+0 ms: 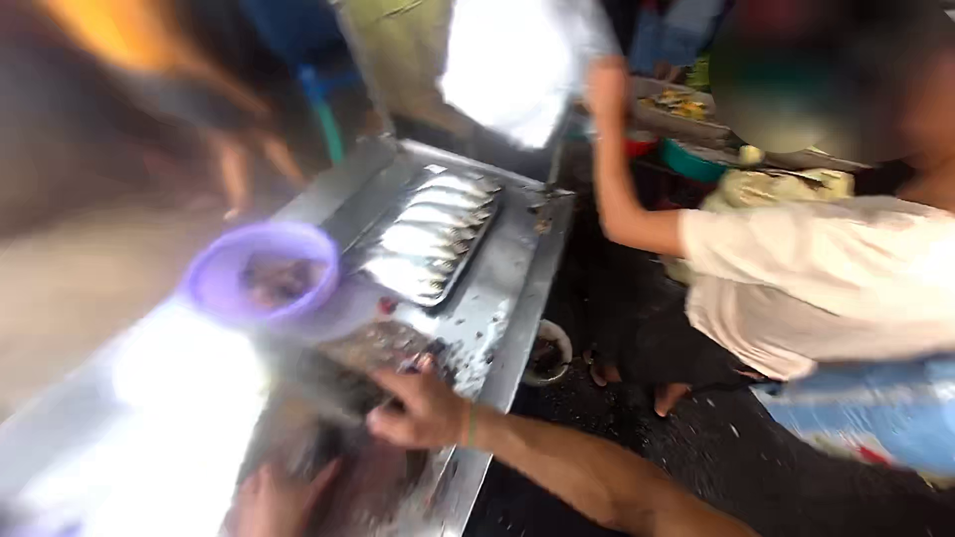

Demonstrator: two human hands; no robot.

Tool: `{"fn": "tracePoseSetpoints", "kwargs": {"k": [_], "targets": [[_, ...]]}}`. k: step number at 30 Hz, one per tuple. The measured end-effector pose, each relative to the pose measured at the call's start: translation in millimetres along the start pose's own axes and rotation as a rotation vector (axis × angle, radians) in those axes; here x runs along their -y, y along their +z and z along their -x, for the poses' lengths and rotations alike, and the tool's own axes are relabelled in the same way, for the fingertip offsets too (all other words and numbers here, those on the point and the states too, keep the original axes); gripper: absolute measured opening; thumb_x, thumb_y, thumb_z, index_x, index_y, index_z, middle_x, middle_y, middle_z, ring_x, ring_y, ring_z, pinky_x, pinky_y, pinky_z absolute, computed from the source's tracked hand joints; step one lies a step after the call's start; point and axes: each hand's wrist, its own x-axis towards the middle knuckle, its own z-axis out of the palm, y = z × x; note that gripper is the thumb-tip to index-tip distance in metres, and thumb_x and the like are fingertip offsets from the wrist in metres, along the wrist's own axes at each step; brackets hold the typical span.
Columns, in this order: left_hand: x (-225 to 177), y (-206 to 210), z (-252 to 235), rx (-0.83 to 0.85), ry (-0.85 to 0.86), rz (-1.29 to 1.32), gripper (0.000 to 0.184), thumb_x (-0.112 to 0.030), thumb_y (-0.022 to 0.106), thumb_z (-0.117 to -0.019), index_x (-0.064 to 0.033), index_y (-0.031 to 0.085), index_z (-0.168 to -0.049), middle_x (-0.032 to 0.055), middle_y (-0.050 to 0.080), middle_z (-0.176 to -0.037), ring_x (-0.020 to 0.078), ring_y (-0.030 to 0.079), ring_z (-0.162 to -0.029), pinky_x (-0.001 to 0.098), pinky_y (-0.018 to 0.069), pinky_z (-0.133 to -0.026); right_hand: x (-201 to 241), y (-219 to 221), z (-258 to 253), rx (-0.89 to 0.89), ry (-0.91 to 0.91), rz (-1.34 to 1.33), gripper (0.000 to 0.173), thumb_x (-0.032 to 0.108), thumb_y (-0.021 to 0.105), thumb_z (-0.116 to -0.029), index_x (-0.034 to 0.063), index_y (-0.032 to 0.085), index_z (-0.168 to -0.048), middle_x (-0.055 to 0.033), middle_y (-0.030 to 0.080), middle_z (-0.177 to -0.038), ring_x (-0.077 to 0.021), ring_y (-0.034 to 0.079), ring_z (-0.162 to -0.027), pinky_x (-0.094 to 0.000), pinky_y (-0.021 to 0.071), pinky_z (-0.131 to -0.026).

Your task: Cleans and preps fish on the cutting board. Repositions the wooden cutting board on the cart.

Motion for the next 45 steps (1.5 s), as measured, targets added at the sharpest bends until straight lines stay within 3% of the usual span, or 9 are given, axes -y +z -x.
{"fn": "tracePoseSetpoints", "kwargs": {"k": [2, 5, 12, 18, 24, 28, 30, 36, 45], "targets": [[-18, -19, 7, 0.019, -0.196, 0.072, 0.098, -0.054, 0.088, -0.0724, 0.0062, 0.052, -0.141, 0.0391, 0.054, -0.136, 0.0585, 0.051, -0.128, 0.0760, 0.0386, -0.105, -13, -2, -4, 0.134, 0.117, 0.076, 0.048, 0.009, 0.061, -0.0909, -0.0094, 0.060, -0.135, -0.0234, 0.072, -0.119, -0.0265, 0.072, -0.107, -0.0450, 0.0564, -0.098], [-24, -23, 12, 0.065, -0.343, 0.079, 0.084, -0.053, 0.083, -0.0789, -0.0001, 0.057, -0.139, 0.0287, 0.060, -0.136, 0.0480, 0.057, -0.127, 0.0683, 0.0443, -0.105, -29, 10, -16, 0.439, 0.404, 0.277, 0.043, 0.031, 0.049, -0.1065, 0.0005, 0.061, -0.134, -0.0155, 0.071, -0.097, -0.0227, 0.069, -0.075, -0.0450, 0.0606, -0.074], [-37, -12, 49, 0.091, -0.215, 0.035, 0.047, -0.036, 0.063, -0.0991, -0.0058, 0.062, -0.135, 0.0201, 0.064, -0.135, 0.0384, 0.061, -0.127, 0.0567, 0.0478, -0.106, -16, 68, -46, 1.046, 0.401, 1.019, 0.047, 0.038, 0.032, -0.1105, 0.0067, 0.057, -0.134, -0.0232, 0.067, -0.122, -0.0419, 0.064, -0.119, -0.0635, 0.0491, -0.096], [-45, 3, 60, 0.092, -0.006, -0.056, 0.036, -0.024, 0.060, -0.0979, -0.0089, 0.065, -0.130, 0.0175, 0.064, -0.135, 0.0374, 0.062, -0.124, 0.0540, 0.0506, -0.101, 0, 82, -52, 1.253, 0.330, 1.236, 0.039, 0.032, 0.039, -0.1084, 0.0048, 0.063, -0.123, -0.0211, 0.067, -0.121, -0.0403, 0.064, -0.117, -0.0614, 0.0510, -0.091], [-42, 11, 63, 0.117, 0.062, -0.081, 0.037, -0.017, 0.058, -0.0980, -0.0113, 0.064, -0.134, 0.0222, 0.062, -0.134, 0.0420, 0.062, -0.122, 0.0560, 0.0512, -0.099, -38, 102, -36, 1.234, 0.523, 1.109, 0.042, 0.032, 0.037, -0.1093, 0.0015, 0.062, -0.126, -0.0233, 0.065, -0.128, -0.0400, 0.063, -0.122, -0.0616, 0.0496, -0.097], [-36, 11, 56, 0.108, 0.022, -0.050, 0.036, -0.020, 0.058, -0.0987, -0.0112, 0.065, -0.133, 0.0237, 0.064, -0.130, 0.0427, 0.065, -0.116, 0.0571, 0.0522, -0.096, -61, 83, -48, 1.089, 0.877, 0.717, 0.048, 0.045, 0.036, -0.1115, 0.0022, 0.056, -0.119, -0.0106, 0.058, -0.081, -0.0188, 0.060, -0.060, -0.0349, 0.0545, -0.057], [-34, 10, 54, 0.125, 0.035, -0.049, 0.035, -0.021, 0.059, -0.0985, -0.0110, 0.065, -0.132, 0.0234, 0.064, -0.130, 0.0420, 0.065, -0.117, 0.0564, 0.0522, -0.097, -58, 72, -50, 1.067, 1.050, 0.600, 0.045, 0.047, 0.040, -0.1105, 0.0056, 0.053, -0.123, -0.0065, 0.055, -0.073, -0.0144, 0.055, -0.050, -0.0302, 0.0516, -0.049], [-31, 18, 56, 0.044, 0.087, -0.073, 0.035, -0.019, 0.060, -0.0969, -0.0082, 0.067, -0.129, 0.0251, 0.065, -0.126, 0.0427, 0.066, -0.113, 0.0549, 0.0535, -0.095, -53, 92, -49, 1.116, 0.984, 0.736, 0.046, 0.045, 0.033, -0.1121, 0.0038, 0.053, -0.121, -0.0069, 0.055, -0.077, -0.0142, 0.057, -0.054, -0.0302, 0.0520, -0.052], [-32, 3, 43, 0.105, -0.059, 0.009, 0.034, -0.025, 0.063, -0.0965, -0.0102, 0.067, -0.127, 0.0223, 0.067, -0.122, 0.0409, 0.068, -0.109, 0.0558, 0.0549, -0.092, -89, 130, -35, 0.827, 0.953, 0.449, 0.046, 0.043, 0.034, -0.1122, 0.0017, 0.055, -0.114, -0.0096, 0.056, -0.074, -0.0177, 0.059, -0.052, -0.0330, 0.0547, -0.051]]}}
